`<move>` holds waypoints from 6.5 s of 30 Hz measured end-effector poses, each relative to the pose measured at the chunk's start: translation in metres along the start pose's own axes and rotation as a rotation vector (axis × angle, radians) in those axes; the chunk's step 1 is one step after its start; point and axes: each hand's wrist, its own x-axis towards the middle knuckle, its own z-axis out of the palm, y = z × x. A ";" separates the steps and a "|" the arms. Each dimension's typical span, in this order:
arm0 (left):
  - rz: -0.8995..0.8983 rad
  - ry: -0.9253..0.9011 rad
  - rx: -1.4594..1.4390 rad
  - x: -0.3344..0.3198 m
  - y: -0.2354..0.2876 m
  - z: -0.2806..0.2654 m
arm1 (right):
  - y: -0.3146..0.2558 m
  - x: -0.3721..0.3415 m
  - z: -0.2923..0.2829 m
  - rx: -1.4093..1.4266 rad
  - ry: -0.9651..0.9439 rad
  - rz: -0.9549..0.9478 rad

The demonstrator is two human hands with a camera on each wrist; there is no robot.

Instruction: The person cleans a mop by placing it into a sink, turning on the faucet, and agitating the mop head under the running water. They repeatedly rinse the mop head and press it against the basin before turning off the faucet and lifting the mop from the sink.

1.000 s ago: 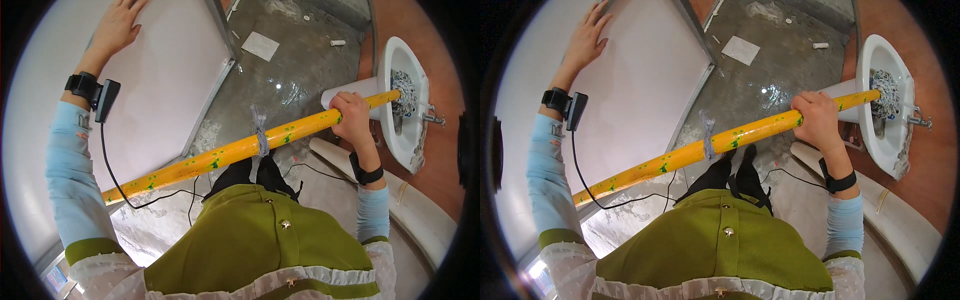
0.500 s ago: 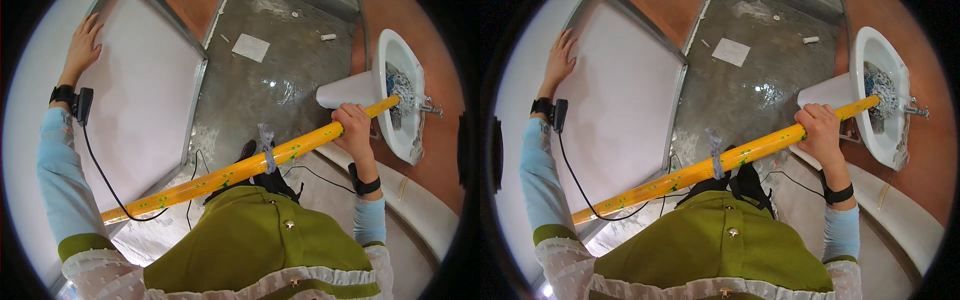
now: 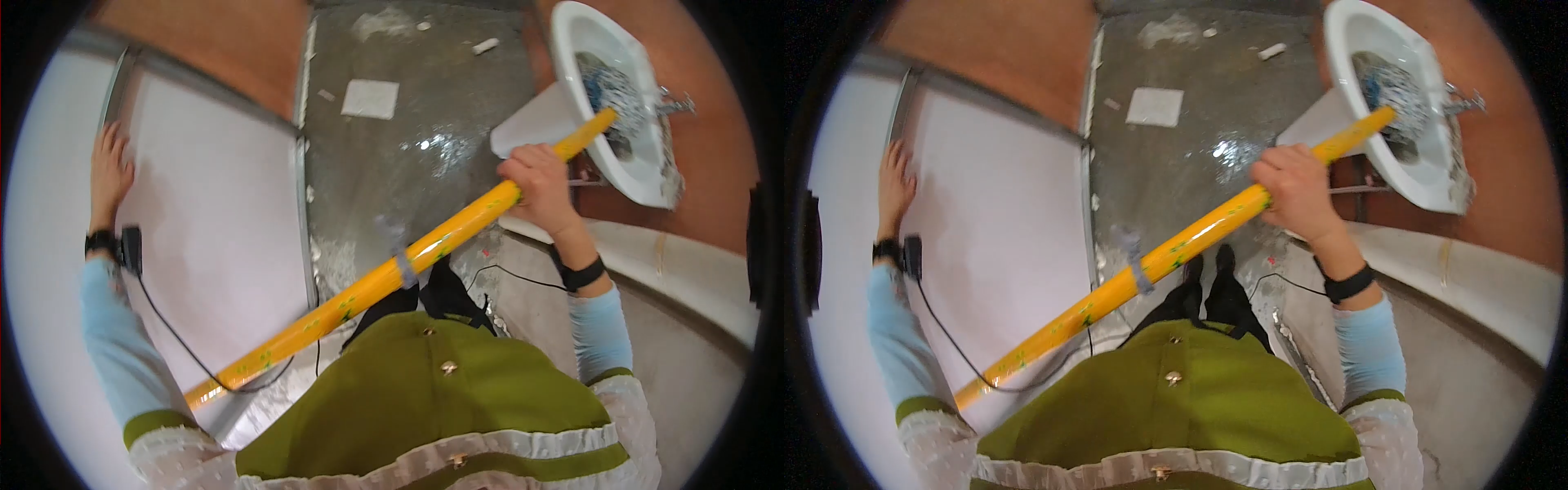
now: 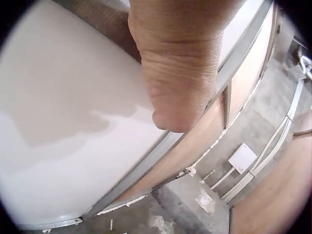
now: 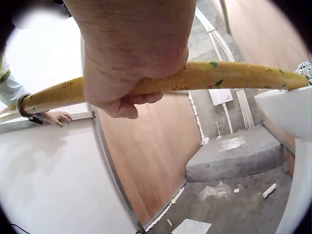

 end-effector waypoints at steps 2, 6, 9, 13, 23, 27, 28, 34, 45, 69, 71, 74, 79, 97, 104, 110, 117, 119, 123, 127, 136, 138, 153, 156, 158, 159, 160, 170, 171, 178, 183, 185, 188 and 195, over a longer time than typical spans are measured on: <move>-0.002 0.005 -0.041 0.000 0.006 -0.003 | 0.003 -0.003 0.005 0.001 0.017 0.012; -0.026 -0.018 -0.071 -0.001 0.002 0.005 | 0.003 -0.006 0.008 -0.036 0.028 0.007; -0.032 -0.041 -0.065 -0.001 -0.001 0.007 | 0.004 -0.012 0.010 -0.067 0.071 0.041; -0.052 -0.033 -0.115 -0.003 -0.012 0.023 | 0.004 -0.018 0.013 -0.049 0.095 0.028; -0.157 -0.090 -0.234 0.004 -0.016 0.022 | 0.030 -0.040 0.004 -0.113 0.196 0.062; -0.146 -0.080 -0.268 0.004 -0.017 0.022 | 0.018 -0.041 -0.002 -0.156 0.245 0.150; -0.151 -0.108 -0.254 0.004 -0.015 0.023 | -0.009 -0.033 -0.011 -0.075 0.242 0.102; -0.110 -0.178 -0.248 0.004 -0.018 0.019 | -0.008 -0.042 0.006 0.037 0.135 -0.051; -0.004 -0.147 -0.249 0.003 -0.035 0.034 | -0.003 -0.040 -0.003 0.058 0.005 -0.077; -0.169 -0.192 -0.590 0.013 -0.016 -0.002 | 0.009 -0.009 0.022 -0.257 0.008 0.184; -0.153 -0.211 -0.438 0.013 -0.007 -0.013 | 0.011 -0.008 0.022 -0.267 0.007 0.190; -0.182 -0.231 -0.383 0.011 0.006 -0.023 | 0.014 -0.007 0.024 -0.280 0.001 0.185; -0.301 -0.279 -0.395 0.007 0.018 -0.035 | 0.021 -0.007 0.027 -0.284 0.044 0.179; -1.079 -0.076 -1.801 -0.112 0.312 -0.170 | 0.034 -0.013 0.031 -0.131 0.078 0.106; -1.599 0.274 -1.909 -0.128 0.316 -0.144 | 0.038 -0.013 0.028 -0.118 0.058 0.134; -1.580 0.210 -2.296 -0.129 0.346 -0.121 | 0.036 -0.018 0.027 -0.073 0.085 0.140; -1.370 0.280 -2.720 -0.082 0.373 -0.116 | 0.030 -0.019 0.020 -0.036 0.020 0.151; -1.346 0.296 -2.754 -0.076 0.375 -0.113 | 0.031 -0.021 0.021 -0.036 0.025 0.156; -1.292 0.361 -2.869 -0.080 0.372 -0.093 | 0.035 -0.025 0.022 0.024 0.058 0.091; -1.106 0.438 -2.936 -0.078 0.368 -0.092 | 0.032 -0.018 0.019 -0.001 0.059 0.109; -0.797 0.432 -2.845 -0.073 0.378 -0.094 | 0.036 -0.005 0.037 -0.114 -0.138 0.221; -0.805 0.424 -2.826 -0.081 0.383 -0.083 | 0.053 -0.011 0.061 -0.014 0.042 0.118; -0.353 0.521 -2.468 -0.063 0.343 -0.203 | 0.038 0.015 -0.013 0.083 0.278 -0.094; -0.406 0.500 -2.498 -0.055 0.339 -0.209 | 0.042 0.017 -0.014 0.099 0.314 -0.074; -0.384 0.629 -2.502 -0.055 0.345 -0.212 | 0.044 0.013 -0.009 0.099 0.472 -0.123; -0.354 0.653 -2.575 -0.052 0.342 -0.217 | 0.041 0.015 -0.012 0.126 0.434 -0.075; -0.437 0.727 -2.604 -0.049 0.341 -0.218 | 0.040 0.019 -0.008 0.119 0.488 -0.053; 0.553 0.790 -2.377 0.025 0.271 -0.283 | 0.019 0.017 -0.071 0.290 0.634 -0.014; 0.799 0.694 -2.354 0.035 0.268 -0.285 | 0.033 0.012 -0.082 0.298 0.544 -0.059; 0.470 0.725 -2.283 0.046 0.274 -0.310 | 0.067 0.024 -0.092 0.214 0.224 0.141; -0.065 0.826 -2.281 0.027 0.290 -0.297 | 0.064 0.027 -0.064 0.210 0.436 0.121; -0.196 0.884 -2.254 0.022 0.299 -0.294 | 0.065 0.026 -0.059 0.204 0.516 0.098; -0.328 0.951 -2.218 0.014 0.312 -0.294 | 0.065 0.025 -0.053 0.177 0.599 0.057; -0.372 1.064 -2.124 0.010 0.334 -0.304 | 0.066 0.018 -0.056 0.167 0.670 0.028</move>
